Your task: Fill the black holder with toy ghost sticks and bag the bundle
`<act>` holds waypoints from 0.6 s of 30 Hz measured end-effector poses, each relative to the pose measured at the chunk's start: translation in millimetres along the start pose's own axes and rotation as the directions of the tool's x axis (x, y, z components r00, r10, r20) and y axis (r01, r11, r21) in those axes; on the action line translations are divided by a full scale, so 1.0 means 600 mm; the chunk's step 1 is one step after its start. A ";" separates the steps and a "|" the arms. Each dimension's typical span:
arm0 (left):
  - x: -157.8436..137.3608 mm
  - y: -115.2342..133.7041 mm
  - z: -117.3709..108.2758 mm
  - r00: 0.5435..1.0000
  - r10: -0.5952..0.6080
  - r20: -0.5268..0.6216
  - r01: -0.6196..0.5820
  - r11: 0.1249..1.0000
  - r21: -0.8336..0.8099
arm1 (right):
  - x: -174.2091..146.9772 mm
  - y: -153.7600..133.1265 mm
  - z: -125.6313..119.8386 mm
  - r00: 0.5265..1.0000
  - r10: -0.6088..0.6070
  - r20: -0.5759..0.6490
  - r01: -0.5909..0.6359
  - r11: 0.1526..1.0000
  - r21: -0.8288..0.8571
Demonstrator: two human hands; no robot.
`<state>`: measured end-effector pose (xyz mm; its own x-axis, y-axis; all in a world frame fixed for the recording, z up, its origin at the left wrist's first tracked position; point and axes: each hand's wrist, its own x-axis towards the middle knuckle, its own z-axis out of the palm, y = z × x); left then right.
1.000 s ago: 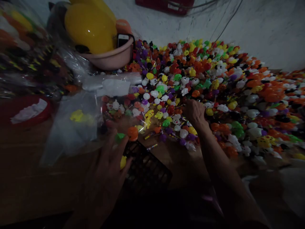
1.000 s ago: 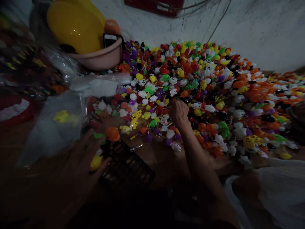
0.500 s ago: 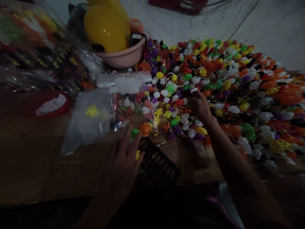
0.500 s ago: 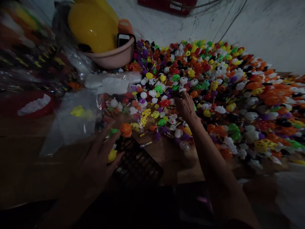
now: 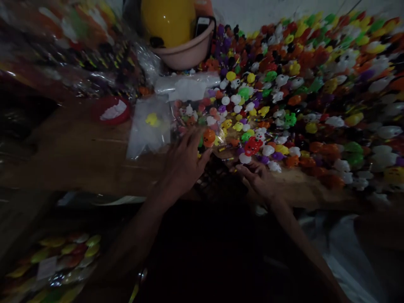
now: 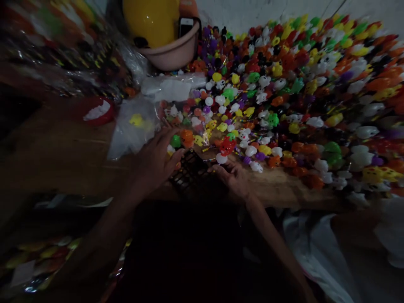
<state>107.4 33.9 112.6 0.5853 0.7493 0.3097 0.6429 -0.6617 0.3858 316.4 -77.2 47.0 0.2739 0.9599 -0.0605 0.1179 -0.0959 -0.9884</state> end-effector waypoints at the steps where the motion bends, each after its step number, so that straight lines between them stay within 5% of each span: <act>1: 0.001 -0.001 0.002 0.999 -0.009 0.035 0.010 1.000 -0.009 | 0.002 0.001 0.002 1.000 0.000 0.023 -0.001 1.000 0.012; 10: -0.003 -0.005 0.000 1.000 0.003 0.015 -0.003 1.000 -0.008 | -0.001 -0.009 0.028 0.995 0.000 0.103 -0.005 0.999 0.049; 18: 0.015 -0.012 -0.020 0.997 0.056 0.060 -0.052 0.997 -0.056 | 0.030 0.010 0.062 0.980 -0.114 -0.162 0.121 0.992 0.036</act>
<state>102.3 45.9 123.1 0.6487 0.7084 0.2781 0.5828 -0.6974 0.4172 286.5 -50.9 34.8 0.4098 0.9090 0.0761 0.1162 0.0308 -0.9927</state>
